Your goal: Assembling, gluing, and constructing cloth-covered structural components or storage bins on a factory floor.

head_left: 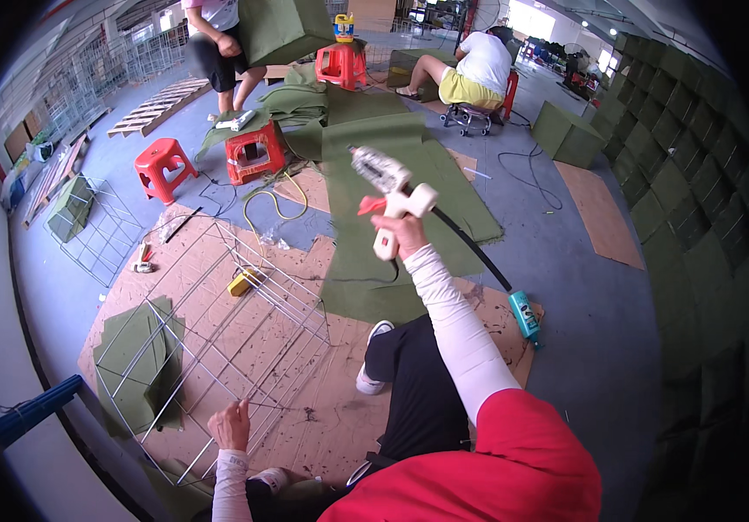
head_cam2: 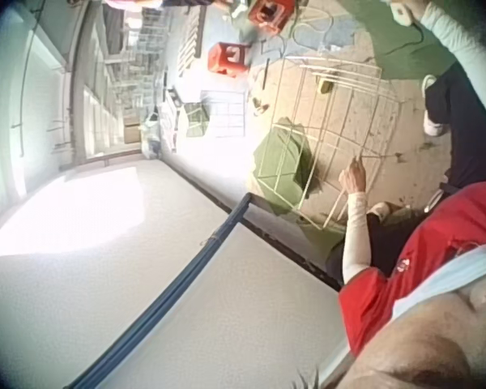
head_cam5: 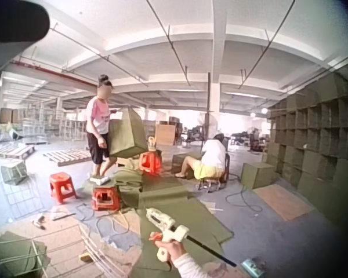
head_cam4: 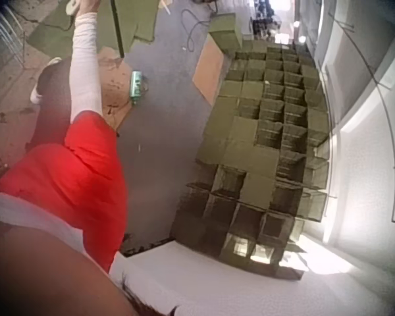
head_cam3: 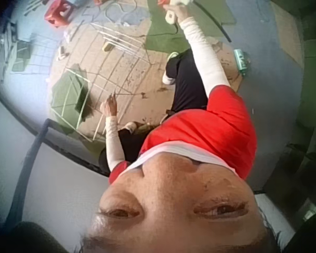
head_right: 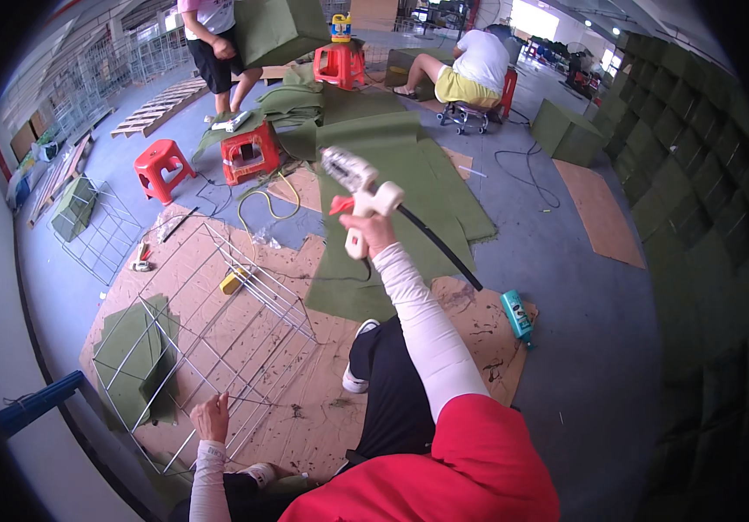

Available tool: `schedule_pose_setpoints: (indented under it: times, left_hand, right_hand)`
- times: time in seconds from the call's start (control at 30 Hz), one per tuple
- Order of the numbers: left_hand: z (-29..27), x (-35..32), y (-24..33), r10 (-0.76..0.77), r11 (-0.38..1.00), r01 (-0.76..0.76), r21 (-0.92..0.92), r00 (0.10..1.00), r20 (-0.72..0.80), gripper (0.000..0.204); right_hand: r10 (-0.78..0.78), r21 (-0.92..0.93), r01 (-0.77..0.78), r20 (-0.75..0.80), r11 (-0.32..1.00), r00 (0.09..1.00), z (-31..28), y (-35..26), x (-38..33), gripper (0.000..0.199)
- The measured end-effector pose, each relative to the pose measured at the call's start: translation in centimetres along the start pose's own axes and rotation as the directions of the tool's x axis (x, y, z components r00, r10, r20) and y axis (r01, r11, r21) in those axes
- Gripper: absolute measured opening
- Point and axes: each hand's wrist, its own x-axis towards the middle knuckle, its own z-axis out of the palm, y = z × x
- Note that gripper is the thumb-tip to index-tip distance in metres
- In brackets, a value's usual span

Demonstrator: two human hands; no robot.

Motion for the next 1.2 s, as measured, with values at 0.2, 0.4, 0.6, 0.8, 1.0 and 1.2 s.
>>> schedule_pose_setpoints:
  times: [0.2,0.4,0.6,0.8,1.0,1.2]
  left_hand:
    - [0.0,-0.9,0.8,-0.054,0.997,0.056,-0.062,0.998,0.039,0.033]
    - [-1.0,-0.1,1.1,0.000,0.997,0.004,-0.081,0.999,0.047,0.032]
    - [-0.1,0.8,1.1,-0.050,0.997,0.055,-0.061,0.995,0.084,0.034]
    - [-0.3,1.6,1.4,-0.129,0.985,0.135,-0.107,0.990,0.054,0.030]
    - [-0.7,0.6,1.8,-0.172,0.963,0.198,-0.180,0.973,0.152,0.030]
    - [0.5,0.5,0.6,-0.118,0.981,0.135,-0.141,0.985,0.126,0.031]
  right_hand:
    - [0.295,-0.069,-0.292,0.387,0.954,0.874,2.0,1.3,-2.2,0.048]
    - [0.509,-0.068,-0.540,0.451,0.839,0.733,2.5,2.2,-3.1,0.037]
    - [0.657,-0.074,-0.701,0.429,0.709,0.619,1.7,3.2,-3.3,0.029]
    - [0.650,-0.068,-0.718,0.491,0.692,0.580,2.5,2.9,-3.6,0.032]
    - [0.663,-0.161,-0.750,0.609,0.641,0.436,4.0,3.1,-5.2,0.035]
    - [0.673,-0.163,-0.742,0.577,0.650,0.463,4.1,2.6,-6.7,0.034]
